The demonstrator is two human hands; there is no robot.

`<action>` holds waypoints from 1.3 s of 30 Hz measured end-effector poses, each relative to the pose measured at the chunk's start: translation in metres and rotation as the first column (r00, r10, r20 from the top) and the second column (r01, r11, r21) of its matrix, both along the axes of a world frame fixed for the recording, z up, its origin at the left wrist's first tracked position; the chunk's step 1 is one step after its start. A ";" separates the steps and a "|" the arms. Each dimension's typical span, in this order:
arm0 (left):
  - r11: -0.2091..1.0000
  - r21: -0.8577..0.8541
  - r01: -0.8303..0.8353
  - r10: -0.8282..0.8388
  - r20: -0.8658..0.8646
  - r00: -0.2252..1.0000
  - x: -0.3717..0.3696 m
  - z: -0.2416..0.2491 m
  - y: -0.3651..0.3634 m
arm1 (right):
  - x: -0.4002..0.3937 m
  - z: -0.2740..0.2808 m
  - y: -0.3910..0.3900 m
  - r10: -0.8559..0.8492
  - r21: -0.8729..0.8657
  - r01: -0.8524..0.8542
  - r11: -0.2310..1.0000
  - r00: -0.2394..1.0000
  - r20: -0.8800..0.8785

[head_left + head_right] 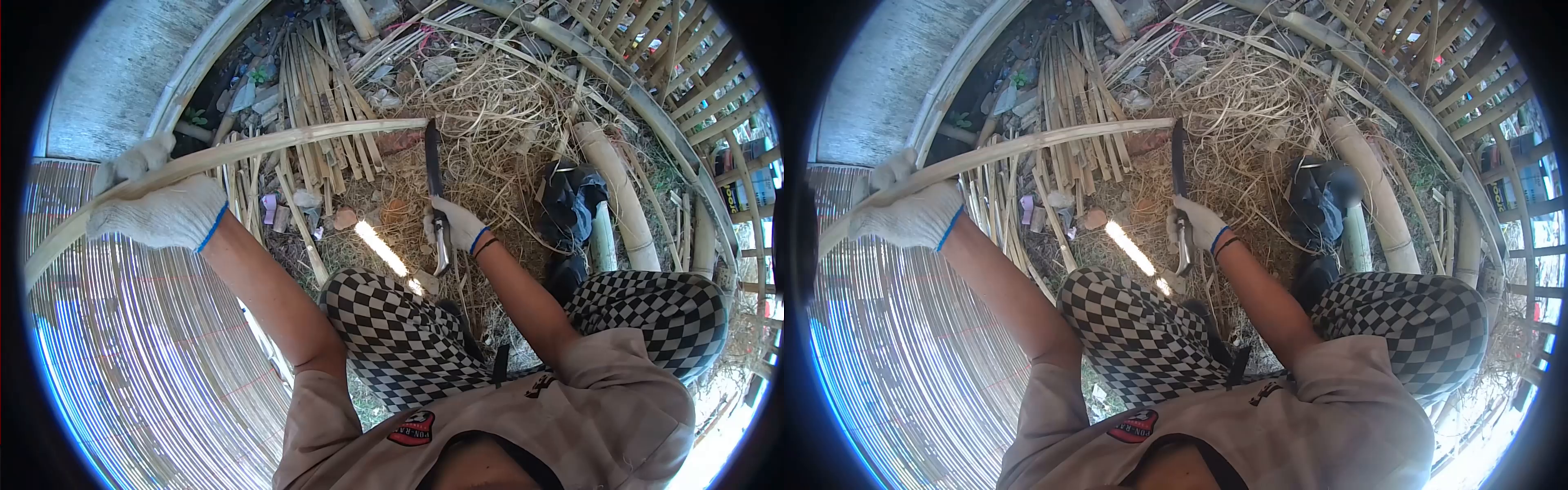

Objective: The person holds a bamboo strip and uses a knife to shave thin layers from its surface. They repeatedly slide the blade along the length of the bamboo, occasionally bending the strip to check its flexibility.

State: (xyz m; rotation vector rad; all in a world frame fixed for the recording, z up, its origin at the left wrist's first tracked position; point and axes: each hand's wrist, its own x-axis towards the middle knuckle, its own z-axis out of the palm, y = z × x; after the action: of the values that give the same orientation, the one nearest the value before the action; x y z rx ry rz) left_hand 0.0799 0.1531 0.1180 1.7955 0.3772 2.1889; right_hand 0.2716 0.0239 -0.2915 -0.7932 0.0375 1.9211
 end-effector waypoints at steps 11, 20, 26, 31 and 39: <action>0.865 -0.287 0.413 -0.410 0.073 0.909 -0.003 0.014 -0.016 | -0.033 0.065 -0.009 -0.048 -0.026 0.057 0.998 0.959 0.279; 0.495 -0.290 0.819 -0.843 0.070 0.534 0.006 0.010 -0.029 | -0.008 0.138 0.003 -0.394 0.375 -0.295 0.879 -0.008 0.919; 0.481 -0.306 0.821 -0.872 -0.072 0.484 0.012 0.009 -0.034 | -0.005 0.163 -0.002 -0.552 0.434 -0.442 0.785 -0.182 0.814; 0.557 -0.278 0.783 -0.828 -0.117 0.548 0.017 0.004 -0.041 | -0.018 0.137 0.008 -0.697 0.704 -0.335 0.626 0.163 0.698; 0.740 -0.250 0.624 -0.644 0.003 0.765 0.035 0.000 -0.062 | -0.007 0.171 0.028 -0.395 0.359 -0.346 0.867 -0.038 0.918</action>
State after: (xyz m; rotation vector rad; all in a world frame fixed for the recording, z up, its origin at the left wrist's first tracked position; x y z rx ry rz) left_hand 0.1150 0.0910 0.1182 1.5733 0.0153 1.5193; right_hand 0.2650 0.0515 -0.1201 -1.6288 -1.3770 0.6730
